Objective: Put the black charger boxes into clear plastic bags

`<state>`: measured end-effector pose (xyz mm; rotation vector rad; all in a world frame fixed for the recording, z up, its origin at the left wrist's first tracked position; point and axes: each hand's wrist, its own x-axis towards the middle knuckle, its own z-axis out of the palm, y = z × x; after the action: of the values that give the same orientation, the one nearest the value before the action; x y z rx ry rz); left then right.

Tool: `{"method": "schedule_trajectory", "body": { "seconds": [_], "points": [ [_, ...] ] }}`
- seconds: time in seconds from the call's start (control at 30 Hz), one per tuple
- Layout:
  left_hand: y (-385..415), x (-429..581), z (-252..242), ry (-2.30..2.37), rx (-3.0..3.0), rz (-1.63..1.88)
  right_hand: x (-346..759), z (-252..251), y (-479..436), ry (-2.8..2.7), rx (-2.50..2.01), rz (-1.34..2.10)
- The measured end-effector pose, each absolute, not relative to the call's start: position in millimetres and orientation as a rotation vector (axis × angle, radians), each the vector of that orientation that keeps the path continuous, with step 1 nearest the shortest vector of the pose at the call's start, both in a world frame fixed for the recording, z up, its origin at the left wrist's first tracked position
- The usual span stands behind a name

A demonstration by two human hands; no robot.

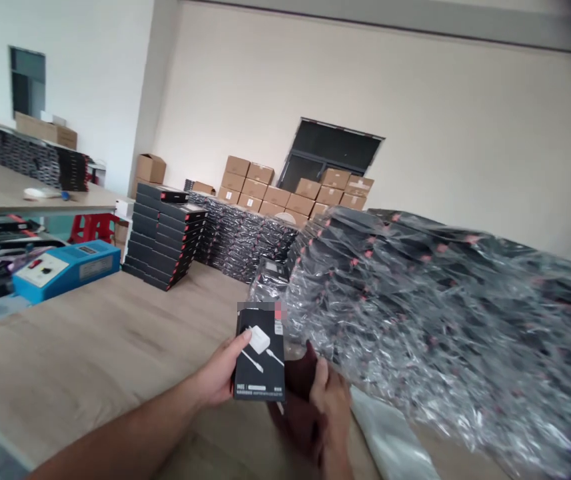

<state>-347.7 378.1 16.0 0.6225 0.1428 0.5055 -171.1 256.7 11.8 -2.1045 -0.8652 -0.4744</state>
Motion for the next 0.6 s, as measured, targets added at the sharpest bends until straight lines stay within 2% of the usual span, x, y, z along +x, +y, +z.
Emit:
{"method": "schedule_trajectory", "body": {
  "seconds": [0.07, 0.17, 0.37, 0.47, 0.53, 0.6],
  "points": [
    [383, -349, 19, 0.172, 0.557, 0.488, -170, 14, 255, -0.699, -2.012, -0.384],
    [390, -353, 21, 0.211, 0.518, 0.495, -183, 18, 264, -0.650, -1.811, 0.018],
    [399, -352, 19, 0.208, 0.553, 0.561, -230, 28, 280, -1.031, -1.618, 0.424],
    [405, -349, 16, 0.214, 0.670, 0.699, -250, 32, 283, -1.150, -1.622, 0.290],
    [406, -349, 15, 0.269, 0.724, 0.821, -264, 34, 281, -1.148, -1.804, -0.023],
    [404, -351, 15, 0.300, 0.734, 0.798, -280, 36, 277, -1.202, -2.029, -0.311]
  ]
}}
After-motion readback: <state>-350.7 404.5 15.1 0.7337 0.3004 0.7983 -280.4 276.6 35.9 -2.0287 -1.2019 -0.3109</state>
